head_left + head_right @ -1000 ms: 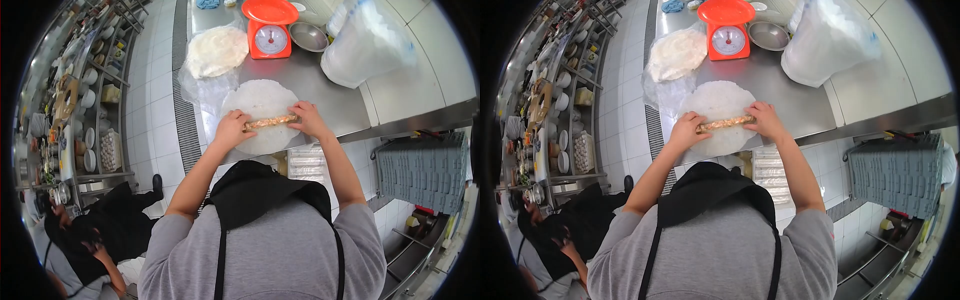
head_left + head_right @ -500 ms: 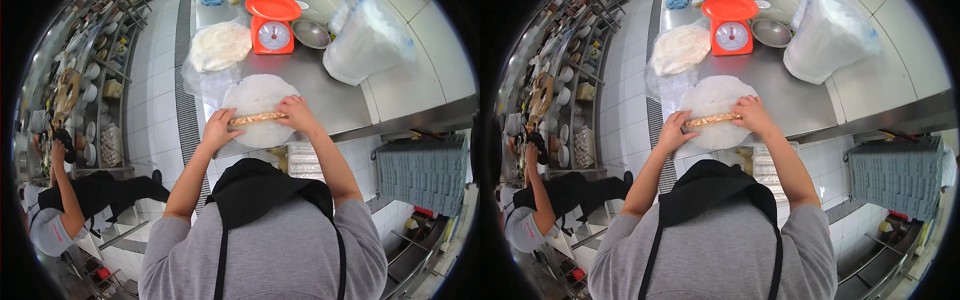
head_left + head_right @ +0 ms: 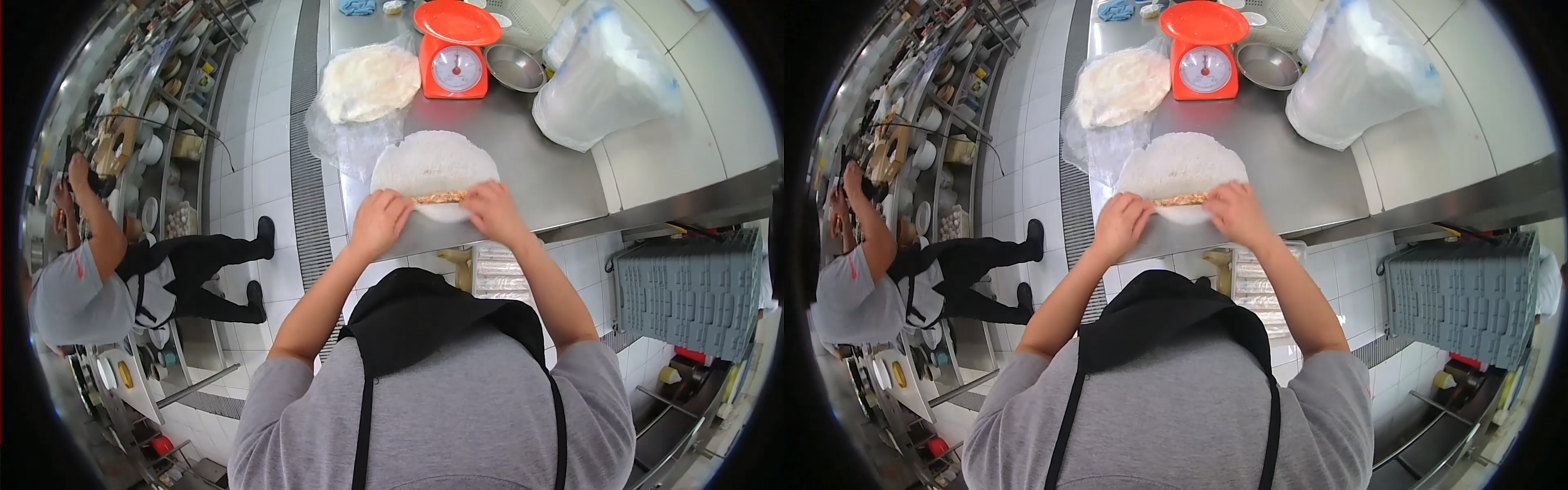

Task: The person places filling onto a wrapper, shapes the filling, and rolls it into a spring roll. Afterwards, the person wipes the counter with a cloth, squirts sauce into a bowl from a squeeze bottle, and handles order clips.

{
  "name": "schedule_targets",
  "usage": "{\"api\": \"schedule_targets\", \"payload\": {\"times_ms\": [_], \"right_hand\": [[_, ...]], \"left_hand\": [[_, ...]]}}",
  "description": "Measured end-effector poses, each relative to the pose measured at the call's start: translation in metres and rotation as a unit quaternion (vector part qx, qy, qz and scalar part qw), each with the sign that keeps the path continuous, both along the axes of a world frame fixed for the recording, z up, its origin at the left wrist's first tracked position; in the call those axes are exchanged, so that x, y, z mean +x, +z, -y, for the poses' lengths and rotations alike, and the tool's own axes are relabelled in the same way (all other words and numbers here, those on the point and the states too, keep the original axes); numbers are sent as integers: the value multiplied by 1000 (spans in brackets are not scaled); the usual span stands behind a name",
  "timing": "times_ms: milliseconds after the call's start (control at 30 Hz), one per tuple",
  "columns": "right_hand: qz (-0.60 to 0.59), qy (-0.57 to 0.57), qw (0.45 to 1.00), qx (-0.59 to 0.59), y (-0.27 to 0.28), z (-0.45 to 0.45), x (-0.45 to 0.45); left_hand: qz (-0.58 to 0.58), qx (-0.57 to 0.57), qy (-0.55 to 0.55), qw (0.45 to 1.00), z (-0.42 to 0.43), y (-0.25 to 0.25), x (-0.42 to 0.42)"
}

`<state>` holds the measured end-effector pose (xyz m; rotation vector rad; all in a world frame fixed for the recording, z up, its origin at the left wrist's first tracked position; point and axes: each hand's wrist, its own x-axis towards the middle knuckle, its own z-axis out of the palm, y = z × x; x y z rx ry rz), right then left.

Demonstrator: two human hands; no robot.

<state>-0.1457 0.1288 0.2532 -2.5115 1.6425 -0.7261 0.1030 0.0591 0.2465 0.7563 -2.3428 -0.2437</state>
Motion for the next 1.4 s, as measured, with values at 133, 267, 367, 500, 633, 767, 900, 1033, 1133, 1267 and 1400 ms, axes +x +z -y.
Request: {"api": "schedule_targets", "payload": {"times_ms": [133, 267, 367, 500, 633, 767, 900, 1033, 1133, 1267, 1400], "right_hand": [[42, -64, 995, 64, 2, 57, -8], [54, -108, 988, 99, -21, 83, -5], [53, -102, 993, -39, -12, 77, 8], [52, 54, 997, -1, -23, 64, 32], [17, 56, 998, 26, -22, 60, 24], [46, 23, 996, 72, -24, 39, -29], [-1, -7, 998, 62, -16, 26, -45], [24, 12, 999, 41, -18, 35, 1], [27, -16, 998, 59, -35, 39, -6], [55, 1, 997, 57, -18, 37, -6], [52, -1, 996, 72, -6, 41, 2]], "left_hand": [[-55, -47, 2, 997, 5, 10, -18], [28, -13, -59, 998, -5, -5, -39], [43, 3, -4, 999, 5, -14, -44], [102, 43, 43, 993, 17, -6, -40], [83, 85, 21, 993, 26, -8, -34], [35, 82, 17, 996, 22, -21, -27], [66, 98, 32, 992, 24, -10, -32], [88, 67, -5, 994, 16, -18, -67], [55, 81, -27, 995, 25, -52, -68], [32, 106, -31, 993, 40, -31, -1], [48, 155, 16, 987, 40, -10, 35]]}}
